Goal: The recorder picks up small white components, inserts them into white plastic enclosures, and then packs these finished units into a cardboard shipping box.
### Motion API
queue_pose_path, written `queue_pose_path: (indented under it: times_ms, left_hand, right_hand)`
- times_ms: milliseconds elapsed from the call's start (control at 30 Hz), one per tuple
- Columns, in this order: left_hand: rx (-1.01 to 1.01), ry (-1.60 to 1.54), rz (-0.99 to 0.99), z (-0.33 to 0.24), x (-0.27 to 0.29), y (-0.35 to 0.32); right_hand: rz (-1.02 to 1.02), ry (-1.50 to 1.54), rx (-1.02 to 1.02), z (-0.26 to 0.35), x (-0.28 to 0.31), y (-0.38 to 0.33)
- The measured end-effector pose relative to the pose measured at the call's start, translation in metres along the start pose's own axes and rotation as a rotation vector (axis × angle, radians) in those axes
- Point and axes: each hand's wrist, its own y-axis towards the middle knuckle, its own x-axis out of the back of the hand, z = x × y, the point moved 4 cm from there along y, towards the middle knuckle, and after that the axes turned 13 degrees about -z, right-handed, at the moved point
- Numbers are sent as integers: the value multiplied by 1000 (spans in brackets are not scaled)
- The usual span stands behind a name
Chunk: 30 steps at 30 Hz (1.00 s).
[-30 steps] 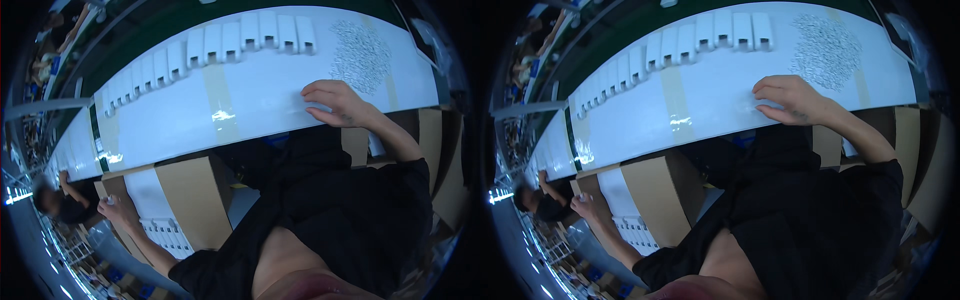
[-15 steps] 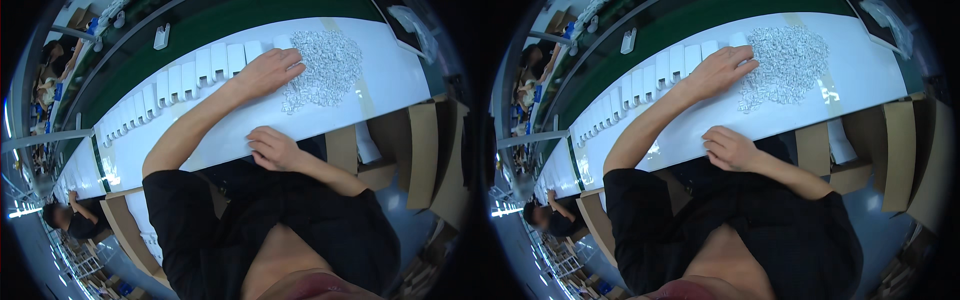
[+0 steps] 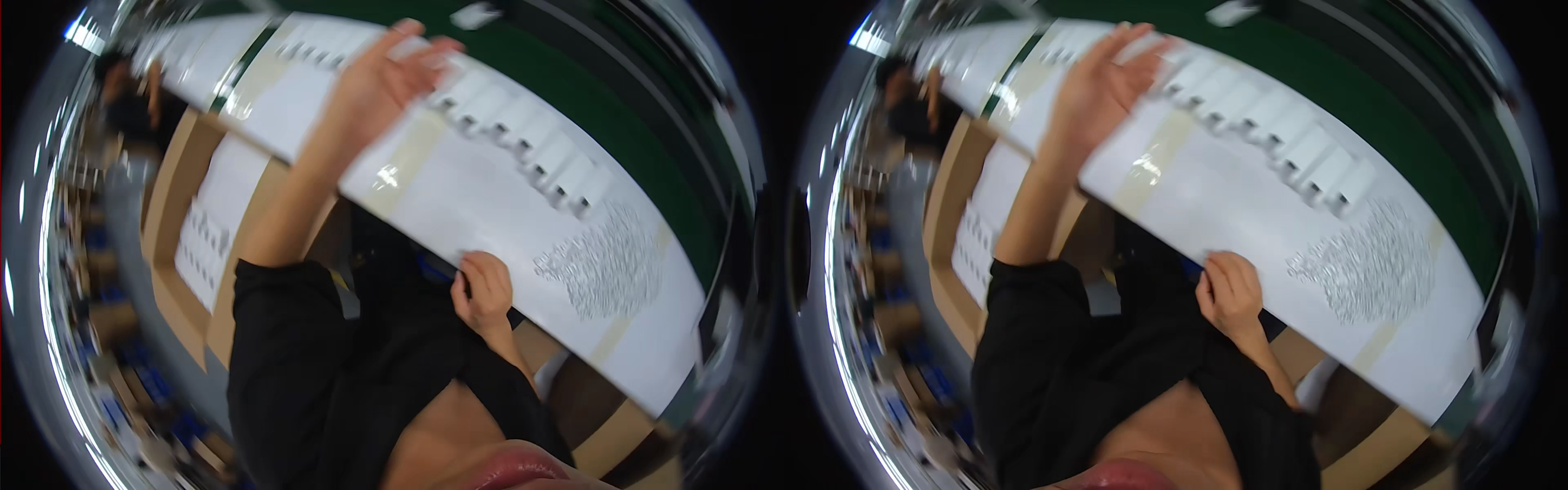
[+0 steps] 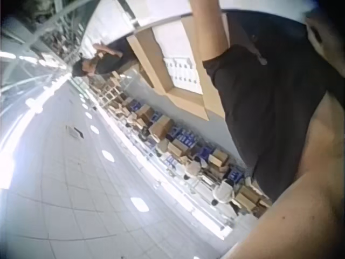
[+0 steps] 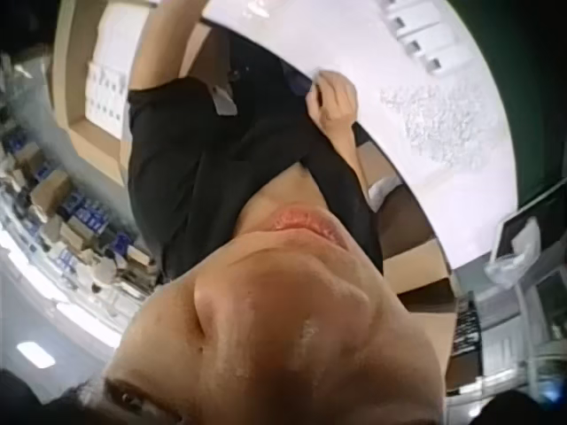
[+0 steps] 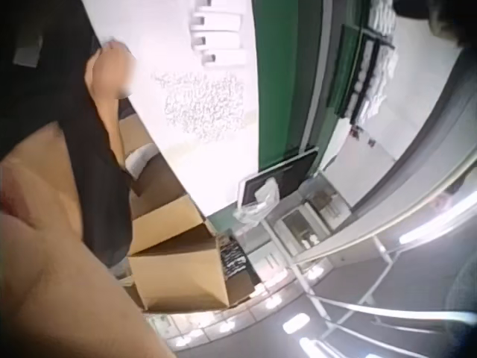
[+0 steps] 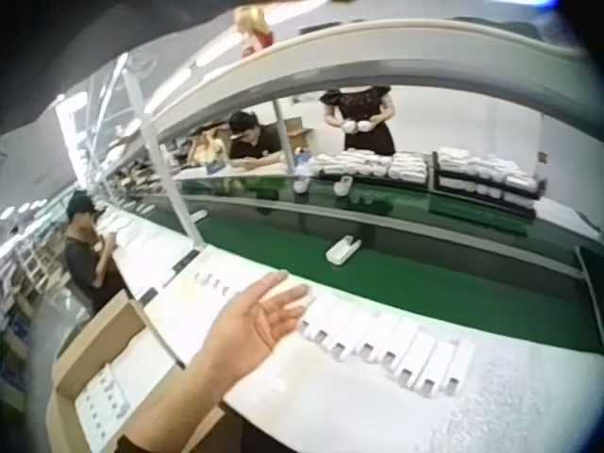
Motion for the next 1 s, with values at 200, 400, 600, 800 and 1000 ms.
queue_pose_path:
  times_ms: [200,400,600,800,1000]
  left_hand:
    - [-461,2016,-1417,-237,312,-214]
    - [-252,2184,-1338,-238,509,-379]
    - [33,2187,-1154,-216,622,-375]
    - [222,2098,-1265,-254,578,-266]
    - [-18,1941,-1382,-263,543,-259]
  right_hand:
    - [213,156,-216,10,1,11]
    - [599,157,-210,62,-57,80]
    - [1002,512,360,211,-235,139]
    - [1409,73,531,300,-453,41]
    - [1547,-175,616,313,-512,-38]
